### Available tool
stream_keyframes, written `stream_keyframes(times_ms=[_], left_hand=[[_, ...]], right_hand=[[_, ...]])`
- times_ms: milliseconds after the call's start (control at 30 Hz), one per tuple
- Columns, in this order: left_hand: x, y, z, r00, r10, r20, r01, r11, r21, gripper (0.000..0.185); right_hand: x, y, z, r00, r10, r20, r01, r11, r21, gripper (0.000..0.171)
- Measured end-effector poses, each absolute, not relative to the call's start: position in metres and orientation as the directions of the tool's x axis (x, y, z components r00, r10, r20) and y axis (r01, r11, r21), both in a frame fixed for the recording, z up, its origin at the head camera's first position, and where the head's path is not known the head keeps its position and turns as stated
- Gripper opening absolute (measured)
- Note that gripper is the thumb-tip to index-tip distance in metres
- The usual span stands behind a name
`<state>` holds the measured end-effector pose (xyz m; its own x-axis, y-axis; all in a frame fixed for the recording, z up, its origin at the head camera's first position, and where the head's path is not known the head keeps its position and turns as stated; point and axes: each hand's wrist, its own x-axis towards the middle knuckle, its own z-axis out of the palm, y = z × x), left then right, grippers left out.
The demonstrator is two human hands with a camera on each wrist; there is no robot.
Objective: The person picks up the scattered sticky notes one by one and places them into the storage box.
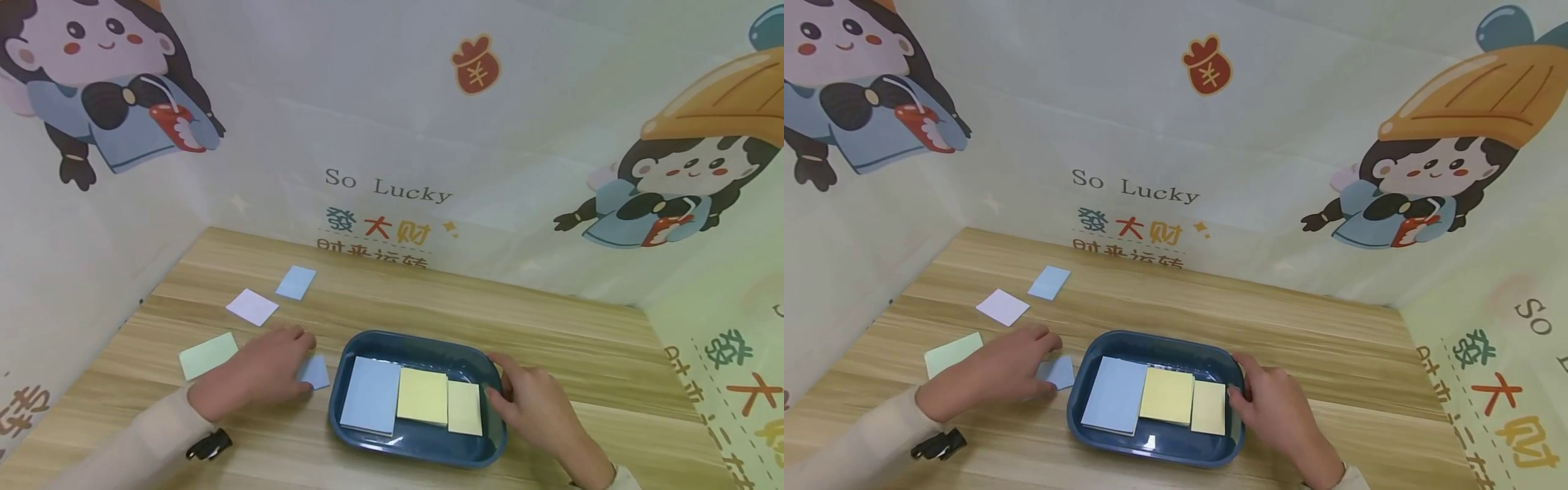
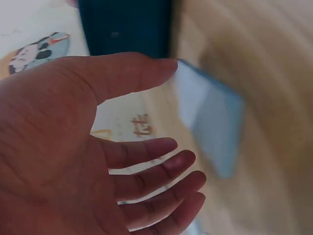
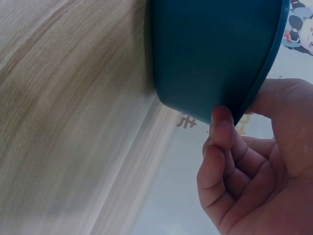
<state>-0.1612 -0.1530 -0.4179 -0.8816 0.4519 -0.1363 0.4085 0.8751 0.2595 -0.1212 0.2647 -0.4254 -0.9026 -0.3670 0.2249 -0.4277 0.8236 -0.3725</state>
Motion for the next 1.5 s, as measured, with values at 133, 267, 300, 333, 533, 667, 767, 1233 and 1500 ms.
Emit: stream_keyframes(times_ms=[133,267,300,333,533,667,767,1233,1500], left_hand=[[-0.16,-0.158,-0.431,-0.893,0.428,-0.135,0.382,0.883,0.274,0.058],[-0.159,-0.157,-0.435,-0.903,0.411,-0.127,0.368,0.89,0.269,0.056],[-0.159,-0.157,-0.436,-0.904,0.408,-0.127,0.365,0.892,0.265,0.056],[-0.16,-0.156,-0.436,-0.905,0.406,-0.129,0.364,0.894,0.261,0.056],[-0.161,-0.154,-0.438,-0.906,0.395,-0.153,0.349,0.9,0.26,0.061],[-0.161,-0.153,-0.44,-0.909,0.384,-0.163,0.331,0.902,0.277,0.063],[-0.161,-0.154,-0.441,-0.908,0.392,-0.149,0.342,0.897,0.279,0.062],[-0.165,-0.159,-0.435,-0.914,0.401,-0.057,0.376,0.892,0.253,0.052],[-0.172,-0.152,-0.413,-0.911,0.405,0.076,0.412,0.884,0.222,0.043]], right_hand=[[-0.121,0.265,-0.425,-0.898,-0.371,0.236,-0.436,0.822,-0.367,0.048],[-0.121,0.265,-0.425,-0.897,-0.374,0.238,-0.439,0.819,-0.368,0.048],[-0.121,0.265,-0.424,-0.896,-0.375,0.238,-0.441,0.819,-0.368,0.048],[-0.121,0.265,-0.424,-0.895,-0.377,0.24,-0.443,0.817,-0.368,0.048],[-0.121,0.264,-0.425,-0.89,-0.381,0.249,-0.451,0.812,-0.37,0.048],[-0.121,0.264,-0.425,-0.893,-0.379,0.24,-0.446,0.812,-0.376,0.048],[-0.121,0.264,-0.425,-0.897,-0.375,0.232,-0.439,0.814,-0.381,0.048],[-0.121,0.264,-0.427,-0.888,-0.381,0.26,-0.455,0.81,-0.369,0.047],[-0.121,0.264,-0.426,-0.895,-0.372,0.246,-0.442,0.812,-0.38,0.048]])
